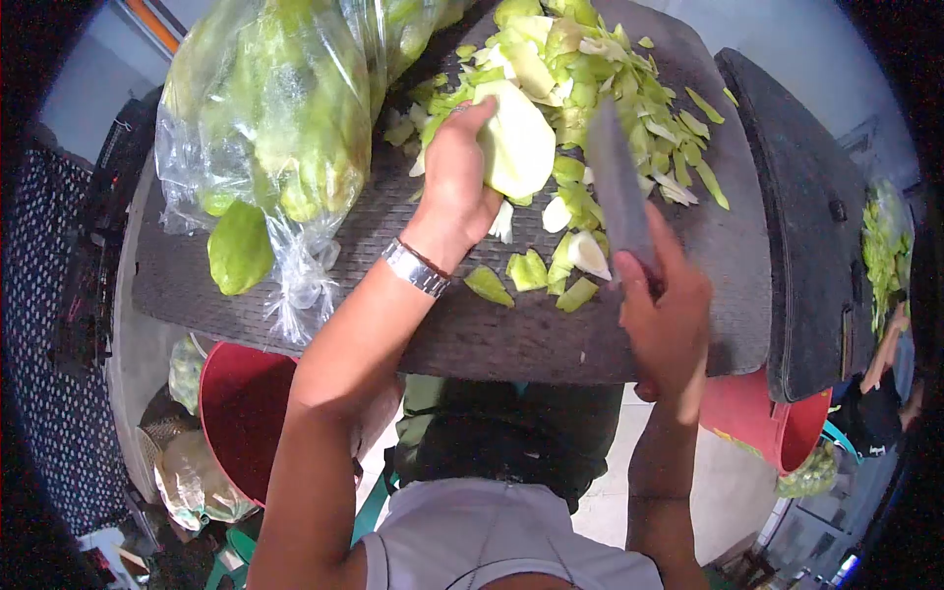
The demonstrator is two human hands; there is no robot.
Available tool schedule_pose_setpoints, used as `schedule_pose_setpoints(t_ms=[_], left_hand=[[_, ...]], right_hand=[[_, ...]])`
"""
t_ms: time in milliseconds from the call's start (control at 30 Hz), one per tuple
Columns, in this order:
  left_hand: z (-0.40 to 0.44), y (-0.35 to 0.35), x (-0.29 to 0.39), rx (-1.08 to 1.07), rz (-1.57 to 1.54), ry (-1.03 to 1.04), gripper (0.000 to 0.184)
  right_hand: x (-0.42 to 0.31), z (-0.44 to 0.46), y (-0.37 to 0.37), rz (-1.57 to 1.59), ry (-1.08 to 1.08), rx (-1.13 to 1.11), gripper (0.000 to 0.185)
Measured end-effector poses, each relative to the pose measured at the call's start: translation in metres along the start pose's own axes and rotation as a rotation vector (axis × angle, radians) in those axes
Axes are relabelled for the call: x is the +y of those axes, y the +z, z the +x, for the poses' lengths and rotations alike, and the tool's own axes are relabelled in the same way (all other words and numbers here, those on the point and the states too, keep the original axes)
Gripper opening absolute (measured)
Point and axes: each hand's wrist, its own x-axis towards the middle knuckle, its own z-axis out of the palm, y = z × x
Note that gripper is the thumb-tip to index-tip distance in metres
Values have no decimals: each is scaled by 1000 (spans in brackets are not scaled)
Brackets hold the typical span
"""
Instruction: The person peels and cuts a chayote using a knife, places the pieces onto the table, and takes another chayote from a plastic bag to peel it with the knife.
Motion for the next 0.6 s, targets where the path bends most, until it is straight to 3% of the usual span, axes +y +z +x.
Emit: schedule_pose_setpoints(t_ms=[100,267,300,367,433,533,600], left_hand=[[-1,-2,5,-52,61,-34,30],[-7,10,11,-83,-93,-53,38],[-5,9,7,-86,18,-13,40],[3,1,-1,-87,237,70,43],[-4,3,4,-100,224,-5,43],[-16,6,12,-94,163,-66,40],[-25,2,16,-98,130,-109,36]], right_hand=[[-8,8,6,74,-8,-50,51],[-14,37,5,22,-261,-83,48],[-12,44,-3,-56,-300,-113,47],[-3,60,-14,-173,-283,-52,45],[9,73,-20,-247,-169,121,42],[21,84,-24,-232,-149,119,38],[20,88,-13,-147,-154,-5,39]])
